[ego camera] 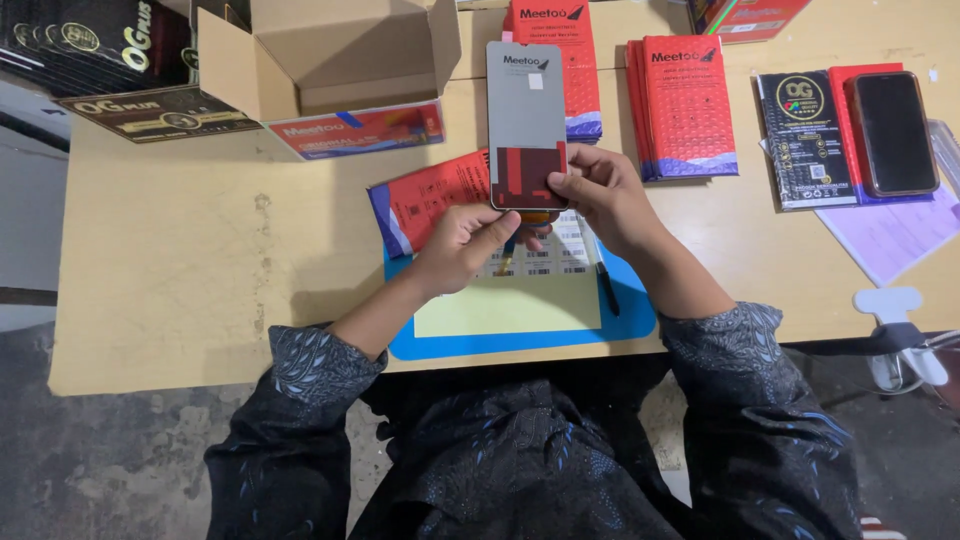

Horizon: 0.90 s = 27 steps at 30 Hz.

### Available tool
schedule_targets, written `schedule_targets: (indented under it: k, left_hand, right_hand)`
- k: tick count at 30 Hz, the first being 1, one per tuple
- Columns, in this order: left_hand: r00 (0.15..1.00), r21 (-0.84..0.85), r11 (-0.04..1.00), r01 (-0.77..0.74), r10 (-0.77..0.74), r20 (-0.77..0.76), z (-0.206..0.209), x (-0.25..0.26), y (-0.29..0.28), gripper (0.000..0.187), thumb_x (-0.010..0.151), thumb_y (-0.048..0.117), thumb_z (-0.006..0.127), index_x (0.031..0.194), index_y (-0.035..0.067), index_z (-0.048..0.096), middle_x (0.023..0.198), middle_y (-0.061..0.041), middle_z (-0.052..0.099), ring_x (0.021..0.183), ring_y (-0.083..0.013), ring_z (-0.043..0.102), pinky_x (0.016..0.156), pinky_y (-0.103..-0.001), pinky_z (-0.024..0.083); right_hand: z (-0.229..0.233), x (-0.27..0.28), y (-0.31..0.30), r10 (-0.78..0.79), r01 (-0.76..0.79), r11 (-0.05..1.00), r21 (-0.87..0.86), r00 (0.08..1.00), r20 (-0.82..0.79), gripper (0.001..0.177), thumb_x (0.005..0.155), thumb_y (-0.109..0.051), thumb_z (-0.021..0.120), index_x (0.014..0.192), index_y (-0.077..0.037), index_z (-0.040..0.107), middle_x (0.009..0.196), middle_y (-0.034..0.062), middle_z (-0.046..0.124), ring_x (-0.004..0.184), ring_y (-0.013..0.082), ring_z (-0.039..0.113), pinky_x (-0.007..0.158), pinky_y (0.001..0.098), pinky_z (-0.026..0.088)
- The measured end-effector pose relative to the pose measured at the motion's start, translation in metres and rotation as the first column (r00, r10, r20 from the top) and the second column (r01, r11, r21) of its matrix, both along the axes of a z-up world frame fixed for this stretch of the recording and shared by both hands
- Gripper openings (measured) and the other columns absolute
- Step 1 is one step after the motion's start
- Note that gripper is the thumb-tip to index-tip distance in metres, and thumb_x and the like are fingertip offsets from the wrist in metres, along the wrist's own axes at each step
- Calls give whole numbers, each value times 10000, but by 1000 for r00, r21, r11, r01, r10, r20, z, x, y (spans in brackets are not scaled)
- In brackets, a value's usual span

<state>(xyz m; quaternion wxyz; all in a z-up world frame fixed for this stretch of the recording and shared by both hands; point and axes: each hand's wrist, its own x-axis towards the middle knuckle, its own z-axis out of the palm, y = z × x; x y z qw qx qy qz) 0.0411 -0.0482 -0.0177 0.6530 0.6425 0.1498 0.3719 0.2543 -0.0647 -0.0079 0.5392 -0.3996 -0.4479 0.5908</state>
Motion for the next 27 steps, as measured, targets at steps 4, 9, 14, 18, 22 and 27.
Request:
schedule_targets:
  k: [4,9,14,18,22,27]
  left_hand:
    - [997,10,997,75,-75,18,7,-4,-1,364,1117,264,460,1141,15,725,1030,-136,766,1054,-183,699,981,-346,528]
    - [998,19,998,67,-67,2,30,-4,-6,369,1100,259,450,1053,15,723,939,-123,757,930,-179,715,876,-318,566]
    - [996,36,996,-84,84,-12,12,2,-1,234,1003,230,611,1006,34,738,844,-88,743,825,-121,691,750,-256,539]
    - [959,59,958,-281,282,-17,-2,7,2,161,879,192,818,946,58,759,722,-42,726,691,-46,659,587,-177,506]
    - [967,-10,969,-248,248,53,-5,9,-4,201,883,156,820,1024,30,750,857,-87,756,797,-85,681,670,-241,580]
    - [988,-33,988,-149,150,34,-22,8,0,221,1029,213,626,958,22,713,809,-113,751,731,-169,752,635,-260,623]
  right_hand:
    - [-5,3,0,-2,2,1000,-1,1000,-26,190,959,-40,670,1121,57,661,837,134,742,765,177,759,758,296,642]
    - [-4,1,1,-6,7,999,31,1000,-8,191,964,-57,675,1122,50,663,834,138,738,749,189,759,716,315,656]
    - [4,-11,-4,-32,25,995,100,997,72,186,968,-43,688,1123,57,667,823,159,739,733,208,753,713,340,657]
    - [12,-25,-11,-78,31,974,226,977,200,244,965,-87,726,1169,34,671,839,144,740,783,172,722,754,340,634]
    - [1,-25,-13,-114,49,957,286,970,214,321,966,-111,743,1230,45,648,875,171,746,821,208,737,790,382,632]
    - [-26,2,-7,-159,93,937,336,972,174,311,995,-101,713,1266,28,631,912,155,736,891,203,738,843,369,612]
